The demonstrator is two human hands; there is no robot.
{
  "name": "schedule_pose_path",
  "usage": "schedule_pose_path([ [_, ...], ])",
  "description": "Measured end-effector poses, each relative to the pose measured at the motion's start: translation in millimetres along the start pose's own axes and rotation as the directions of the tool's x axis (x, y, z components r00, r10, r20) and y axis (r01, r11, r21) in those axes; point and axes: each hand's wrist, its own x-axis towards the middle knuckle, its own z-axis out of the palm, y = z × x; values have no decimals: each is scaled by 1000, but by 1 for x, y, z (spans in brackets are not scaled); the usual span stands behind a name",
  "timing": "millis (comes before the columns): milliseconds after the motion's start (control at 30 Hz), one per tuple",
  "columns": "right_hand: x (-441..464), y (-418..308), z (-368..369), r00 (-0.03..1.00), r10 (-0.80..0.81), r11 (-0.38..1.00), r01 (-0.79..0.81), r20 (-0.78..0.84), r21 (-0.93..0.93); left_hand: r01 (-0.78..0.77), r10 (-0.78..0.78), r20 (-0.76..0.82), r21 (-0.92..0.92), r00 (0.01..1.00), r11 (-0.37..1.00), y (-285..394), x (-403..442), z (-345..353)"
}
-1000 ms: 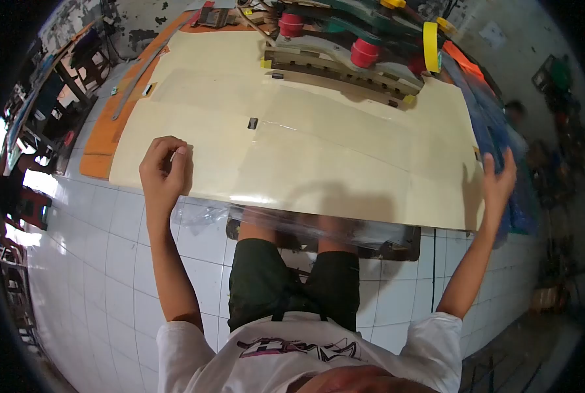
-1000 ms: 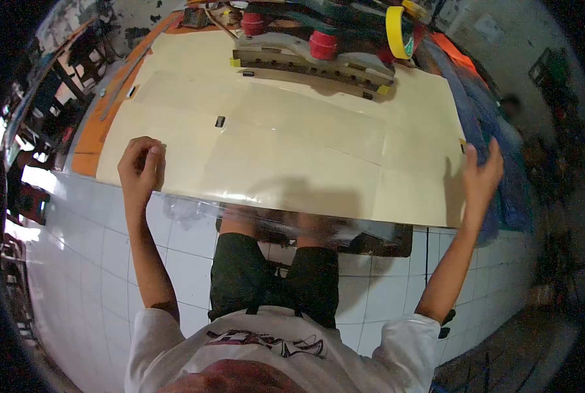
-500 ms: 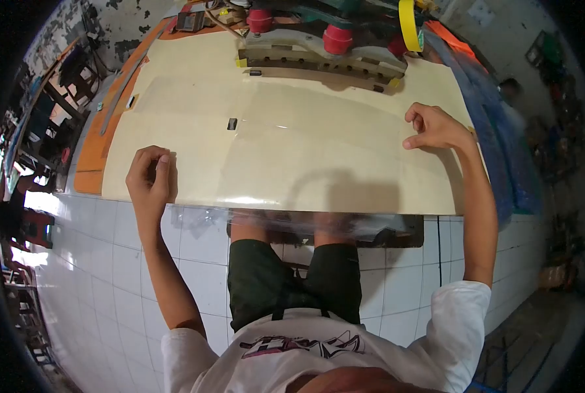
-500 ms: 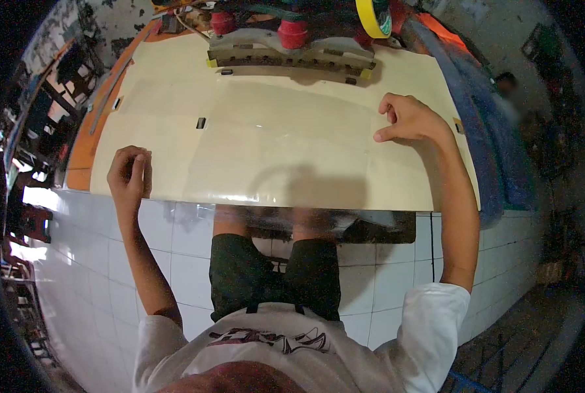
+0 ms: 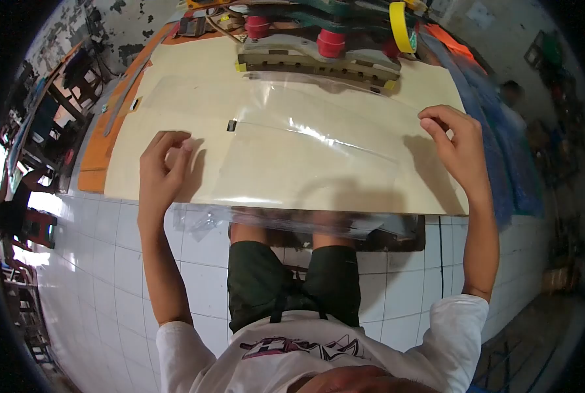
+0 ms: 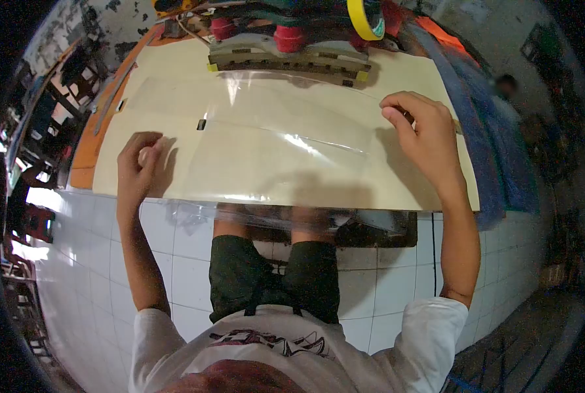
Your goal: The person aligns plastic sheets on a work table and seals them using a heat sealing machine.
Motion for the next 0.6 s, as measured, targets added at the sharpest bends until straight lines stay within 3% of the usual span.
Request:
schedule_pose_path([
  [33, -3, -7, -6, 997, -70, 997, 69, -42, -14, -7, 7, 3, -5, 1000, 1000, 8, 7, 5],
  [133, -7, -24, -23, 989, -133, 991, 135, -61, 26, -283, 283, 13, 25, 959, 959, 16, 37, 17],
  [167, -9, -28, -28, 989, -130, 991, 131, -65, 17, -290, 290, 13, 17, 957, 957, 19, 50, 20],
  [233, -11, -36, -36, 992, -127, 986, 128, -25, 102, -472, 472, -11, -6, 882, 882, 27, 73, 24],
  [367, -15, -43, -48, 994, -111, 979, 110, -3, 174, -527, 538, 122, -114, 834, 842, 31, 104, 22],
  [433, -16, -40, -52, 994, -101, 949, 83, 43, 306, -502, 537, 189, -202, 822, 841, 34, 112, 20],
  [567, -19, -38, -60, 991, -100, 925, 59, 90, 376, -493, 540, 321, -219, 778, 842, 31, 121, 15],
  [600, -20, -36, -62, 991, -94, 919, 49, 97, 390, -419, 465, 386, -200, 797, 886, 33, 118, 10],
])
